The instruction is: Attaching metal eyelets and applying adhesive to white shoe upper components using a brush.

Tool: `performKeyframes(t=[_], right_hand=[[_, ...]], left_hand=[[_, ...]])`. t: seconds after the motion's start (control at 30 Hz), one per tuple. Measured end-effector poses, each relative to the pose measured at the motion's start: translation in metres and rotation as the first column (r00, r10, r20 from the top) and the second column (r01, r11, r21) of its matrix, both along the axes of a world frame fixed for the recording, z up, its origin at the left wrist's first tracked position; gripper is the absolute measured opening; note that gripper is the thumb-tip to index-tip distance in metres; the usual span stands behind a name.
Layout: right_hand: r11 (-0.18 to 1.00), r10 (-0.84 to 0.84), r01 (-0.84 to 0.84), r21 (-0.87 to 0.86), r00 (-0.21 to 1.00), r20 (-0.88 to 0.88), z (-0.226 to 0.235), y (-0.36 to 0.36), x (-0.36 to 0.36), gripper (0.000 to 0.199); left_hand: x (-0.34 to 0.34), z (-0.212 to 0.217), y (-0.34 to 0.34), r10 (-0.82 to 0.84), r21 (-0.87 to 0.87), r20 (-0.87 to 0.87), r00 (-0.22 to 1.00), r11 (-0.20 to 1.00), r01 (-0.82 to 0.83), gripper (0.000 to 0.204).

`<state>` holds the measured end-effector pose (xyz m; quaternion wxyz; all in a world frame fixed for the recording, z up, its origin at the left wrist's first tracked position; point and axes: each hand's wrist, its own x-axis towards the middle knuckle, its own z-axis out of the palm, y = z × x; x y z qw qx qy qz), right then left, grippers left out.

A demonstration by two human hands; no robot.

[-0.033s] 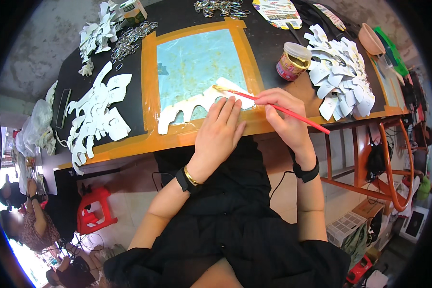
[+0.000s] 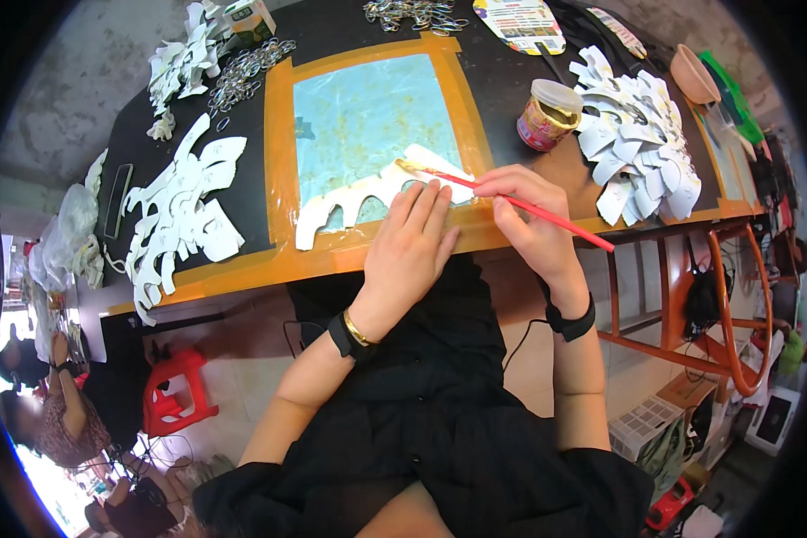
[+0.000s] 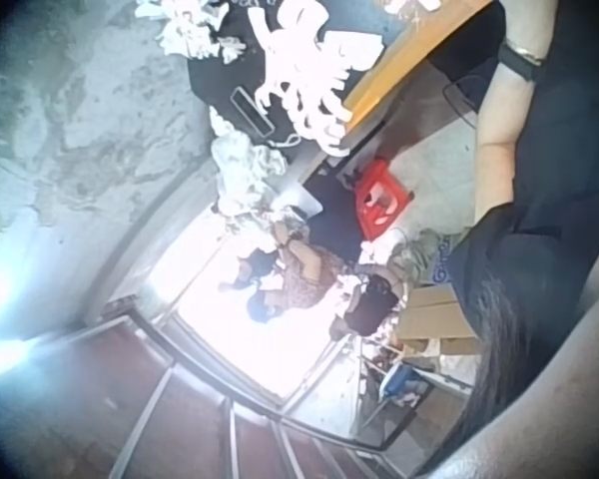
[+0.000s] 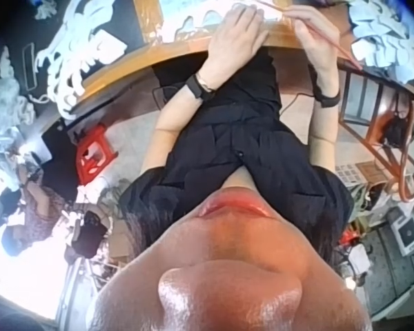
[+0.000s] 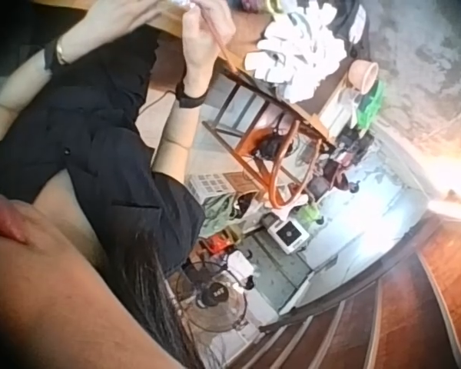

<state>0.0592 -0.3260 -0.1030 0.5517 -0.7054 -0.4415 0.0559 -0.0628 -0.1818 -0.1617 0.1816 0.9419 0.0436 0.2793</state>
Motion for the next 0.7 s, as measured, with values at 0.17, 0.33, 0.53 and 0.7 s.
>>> performKeyframes(t=[0.17,0.33,0.53,0.7], right_hand=[[0.998,0.070,-0.070,-0.007,0.997,-0.028,0.003,0.007,-0.001,0.017],[0.999,0.049,-0.049,0.005,0.995,-0.089,0.002,0.006,0.000,0.017],[0.991,0.127,-0.128,-0.036,0.991,-0.038,0.000,-0.003,-0.001,0.018],[1.000,-0.026,0.026,0.003,1.000,0.014,0.004,-0.008,-0.004,0.017]], left_hand=[[-0.006,0.005,0.003,-0.009,-0.042,-0.021,1.000,0.999,0.008,0.048],[-0.038,0.026,0.011,-0.040,-0.181,-0.040,0.998,0.983,0.032,0.045],[-0.046,0.010,0.022,-0.045,-0.124,-0.039,0.998,0.991,0.040,0.048],[-0.047,0.009,0.021,-0.031,-0.111,-0.041,0.999,0.994,0.026,0.048]])
